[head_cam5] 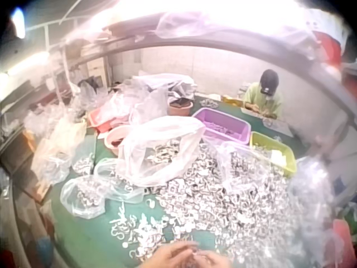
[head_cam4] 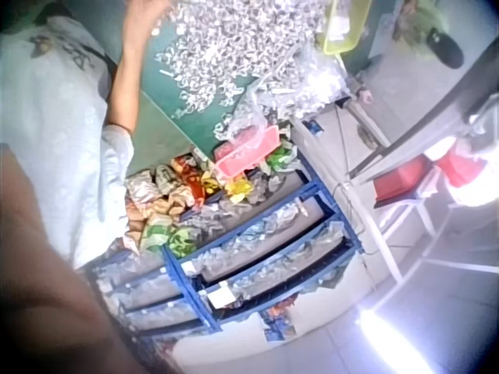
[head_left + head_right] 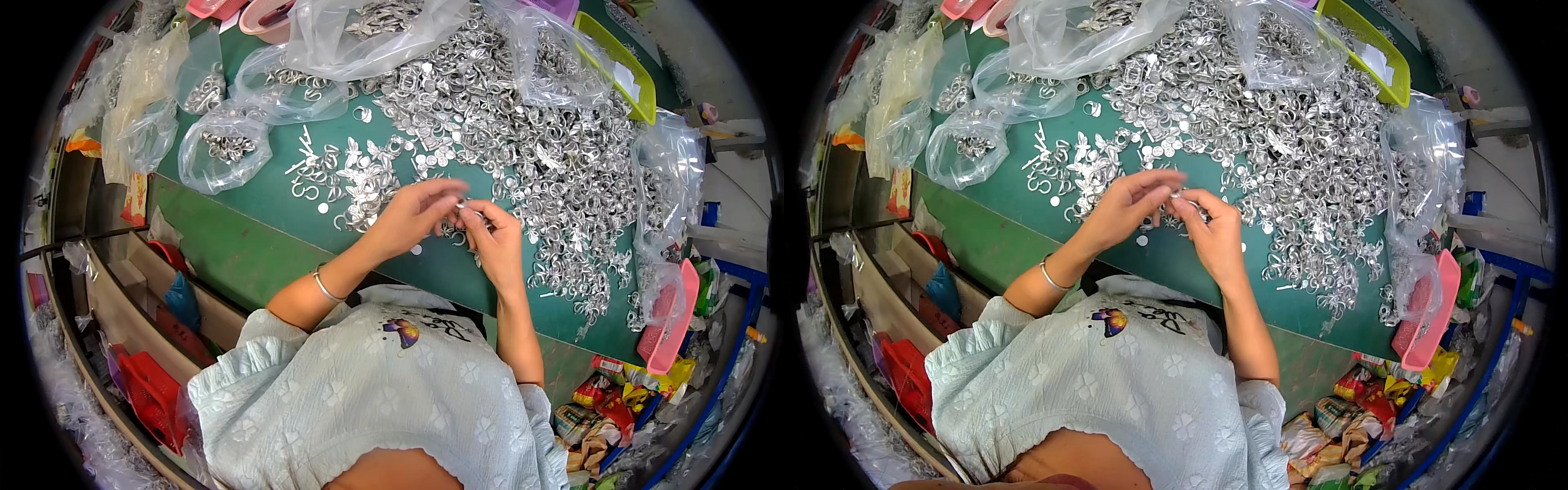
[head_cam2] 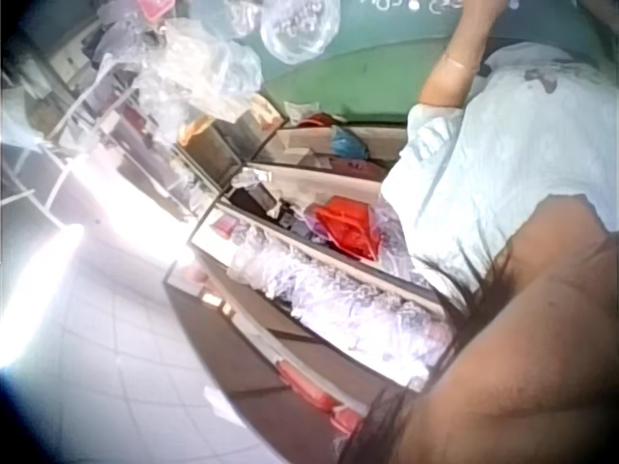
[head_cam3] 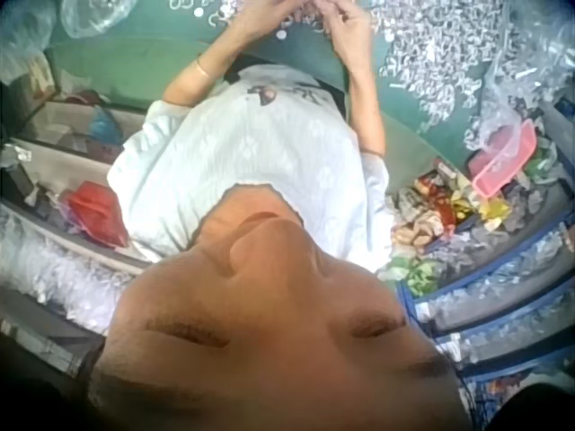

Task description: The person sits at a green table and assembles small silver metal keychains by hand. They pick up individual metal rings and butterfly-shaped charms, link them together, and place the finished units into a pink plastic tray. The process is repetitive, involving picking, linking, and placing components.

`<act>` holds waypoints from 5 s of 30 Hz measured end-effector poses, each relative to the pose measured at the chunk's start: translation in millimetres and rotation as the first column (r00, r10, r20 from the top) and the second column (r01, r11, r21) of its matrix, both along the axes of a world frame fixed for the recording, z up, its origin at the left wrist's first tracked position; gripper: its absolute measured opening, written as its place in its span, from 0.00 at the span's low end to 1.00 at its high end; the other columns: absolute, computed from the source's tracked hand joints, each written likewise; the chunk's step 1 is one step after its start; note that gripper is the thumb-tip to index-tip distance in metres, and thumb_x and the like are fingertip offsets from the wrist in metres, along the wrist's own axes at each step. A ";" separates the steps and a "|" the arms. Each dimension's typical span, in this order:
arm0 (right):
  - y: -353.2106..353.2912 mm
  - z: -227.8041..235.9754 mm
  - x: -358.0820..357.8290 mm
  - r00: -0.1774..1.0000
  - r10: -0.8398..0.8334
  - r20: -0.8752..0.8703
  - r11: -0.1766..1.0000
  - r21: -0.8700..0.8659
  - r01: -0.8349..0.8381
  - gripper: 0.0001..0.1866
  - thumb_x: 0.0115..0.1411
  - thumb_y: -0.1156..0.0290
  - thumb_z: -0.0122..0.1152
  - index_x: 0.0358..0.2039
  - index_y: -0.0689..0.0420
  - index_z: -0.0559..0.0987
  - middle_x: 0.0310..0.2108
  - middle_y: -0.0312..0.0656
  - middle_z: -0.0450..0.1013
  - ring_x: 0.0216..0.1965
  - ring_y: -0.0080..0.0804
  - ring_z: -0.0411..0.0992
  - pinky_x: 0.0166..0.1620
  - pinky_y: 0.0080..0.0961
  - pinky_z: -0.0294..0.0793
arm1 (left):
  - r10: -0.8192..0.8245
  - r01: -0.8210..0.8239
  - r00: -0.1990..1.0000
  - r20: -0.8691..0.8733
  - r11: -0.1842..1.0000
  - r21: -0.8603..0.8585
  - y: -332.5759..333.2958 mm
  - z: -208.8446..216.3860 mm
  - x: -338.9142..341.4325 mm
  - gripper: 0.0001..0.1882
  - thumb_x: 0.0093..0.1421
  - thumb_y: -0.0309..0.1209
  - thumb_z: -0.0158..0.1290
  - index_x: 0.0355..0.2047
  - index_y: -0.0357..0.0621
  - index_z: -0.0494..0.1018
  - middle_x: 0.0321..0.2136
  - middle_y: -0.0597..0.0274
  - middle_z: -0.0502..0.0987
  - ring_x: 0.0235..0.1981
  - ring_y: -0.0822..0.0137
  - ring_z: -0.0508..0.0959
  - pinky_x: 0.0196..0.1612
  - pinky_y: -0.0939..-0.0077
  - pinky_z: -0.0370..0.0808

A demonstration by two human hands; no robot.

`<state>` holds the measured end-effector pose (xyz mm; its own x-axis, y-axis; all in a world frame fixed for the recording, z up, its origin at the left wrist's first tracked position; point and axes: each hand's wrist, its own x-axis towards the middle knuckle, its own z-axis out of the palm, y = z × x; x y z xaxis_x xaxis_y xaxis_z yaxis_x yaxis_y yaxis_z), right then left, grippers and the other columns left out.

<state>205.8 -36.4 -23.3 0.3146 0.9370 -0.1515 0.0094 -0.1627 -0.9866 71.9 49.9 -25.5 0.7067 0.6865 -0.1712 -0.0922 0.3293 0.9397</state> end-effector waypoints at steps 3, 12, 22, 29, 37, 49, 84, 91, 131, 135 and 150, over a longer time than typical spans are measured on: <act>14.2 3.9 17.3 0.952 -0.076 0.295 0.993 -0.060 0.098 0.08 0.56 0.71 0.53 0.28 0.62 0.77 0.17 0.38 0.71 0.19 0.17 0.65 0.21 0.18 0.62 | -0.019 0.033 0.999 0.043 0.939 -0.343 11.2 -25.1 0.6 0.10 0.57 0.20 0.42 0.39 0.34 0.69 0.26 0.64 0.72 0.22 0.78 0.69 0.23 0.85 0.67; 50.8 -21.2 38.1 0.323 0.025 0.946 0.997 -0.048 0.065 0.06 0.51 0.69 0.55 0.29 0.55 0.75 0.29 0.45 0.72 0.23 0.47 0.71 0.24 0.39 0.69 | 0.304 0.148 0.908 0.288 0.410 -0.900 9.0 -9.9 22.7 0.10 0.57 0.24 0.42 0.38 0.35 0.66 0.18 0.68 0.62 0.18 0.78 0.61 0.17 0.89 0.57; 16.0 -2.4 48.9 0.730 -0.082 -0.678 0.995 -0.019 0.093 0.07 0.60 0.68 0.49 0.31 0.59 0.69 0.23 0.38 0.68 0.12 0.15 0.55 0.15 0.11 0.49 | 0.313 0.292 0.846 0.432 0.408 -0.865 -0.8 -18.8 31.5 0.10 0.61 0.28 0.43 0.38 0.34 0.66 0.16 0.72 0.56 0.17 0.80 0.55 0.16 0.90 0.54; 8.6 6.8 33.8 0.959 -0.086 -0.272 0.996 -0.056 0.074 0.08 0.58 0.71 0.53 0.30 0.63 0.76 0.16 0.33 0.66 0.14 0.11 0.55 0.16 0.12 0.49 | 0.126 0.037 0.983 0.131 0.563 -0.826 0.0 8.9 35.6 0.13 0.60 0.33 0.46 0.39 0.34 0.69 0.19 0.69 0.64 0.18 0.79 0.60 0.18 0.88 0.57; 68.9 -4.8 57.2 0.585 -0.159 0.795 0.986 0.099 0.132 0.09 0.56 0.71 0.50 0.33 0.61 0.77 0.21 0.49 0.73 0.24 0.41 0.74 0.26 0.35 0.70 | 0.006 0.283 0.933 0.360 0.605 -0.744 2.4 -16.9 23.9 0.13 0.60 0.31 0.45 0.42 0.34 0.67 0.22 0.68 0.67 0.16 0.82 0.56 0.17 0.90 0.55; 17.5 0.9 31.0 0.603 0.175 0.778 0.980 -0.076 -0.186 0.07 0.54 0.72 0.52 0.33 0.59 0.76 0.25 0.49 0.73 0.24 0.48 0.72 0.28 0.37 0.71 | 0.137 -0.124 0.990 0.040 0.963 -0.239 16.1 -6.4 -3.8 0.15 0.58 0.22 0.43 0.46 0.38 0.67 0.35 0.63 0.70 0.21 0.80 0.66 0.17 0.89 0.61; 18.4 -7.2 47.0 0.991 -0.055 0.118 0.993 -0.099 0.067 0.07 0.55 0.71 0.53 0.32 0.58 0.67 0.17 0.44 0.71 0.12 0.37 0.63 0.16 0.26 0.63 | 0.301 0.005 0.891 -0.339 0.742 0.670 43.6 -0.7 11.8 0.04 0.47 0.23 0.54 0.26 0.37 0.74 0.26 0.55 0.76 0.24 0.57 0.75 0.29 0.70 0.71; 30.9 -20.8 27.8 0.515 0.026 0.857 0.999 -0.036 0.009 0.09 0.53 0.68 0.56 0.29 0.61 0.71 0.17 0.48 0.71 0.15 0.43 0.69 0.19 0.34 0.66 | 0.303 -0.071 0.917 -0.259 0.763 0.643 29.6 -0.1 14.8 0.05 0.48 0.23 0.55 0.27 0.38 0.75 0.18 0.64 0.72 0.14 0.78 0.62 0.18 0.82 0.60; 3.1 2.3 55.8 0.837 -0.144 -0.527 0.967 0.103 0.231 0.14 0.60 0.65 0.49 0.22 0.59 0.71 0.21 0.40 0.70 0.12 0.20 0.61 0.11 0.12 0.54 | -0.054 0.129 0.986 0.156 0.839 -0.529 -16.2 5.9 8.2 0.14 0.59 0.26 0.45 0.45 0.35 0.68 0.30 0.61 0.73 0.16 0.80 0.63 0.18 0.88 0.60; 3.6 1.2 59.0 0.634 -0.171 -0.754 0.953 0.036 0.300 0.09 0.60 0.68 0.50 0.26 0.59 0.70 0.21 0.42 0.69 0.11 0.20 0.60 0.11 0.10 0.52 | -0.058 0.165 0.977 0.205 0.815 -0.555 -17.9 4.9 9.5 0.14 0.59 0.26 0.45 0.45 0.34 0.68 0.30 0.61 0.73 0.16 0.80 0.63 0.17 0.88 0.60; 41.0 3.4 55.7 0.940 -0.256 0.224 0.946 -0.141 0.291 0.07 0.56 0.70 0.53 0.27 0.60 0.74 0.27 0.46 0.73 0.16 0.26 0.67 0.16 0.20 0.61 | 0.039 0.103 0.974 0.224 0.804 -0.586 -20.0 2.7 -4.4 0.13 0.59 0.26 0.45 0.43 0.35 0.70 0.28 0.63 0.72 0.17 0.81 0.63 0.18 0.89 0.60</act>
<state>261.5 4.6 -20.0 0.5956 0.7759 -0.2079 0.1347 -0.3516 -0.9264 67.6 29.9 -22.8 0.7935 0.4773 -0.3775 -0.2461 0.8191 0.5182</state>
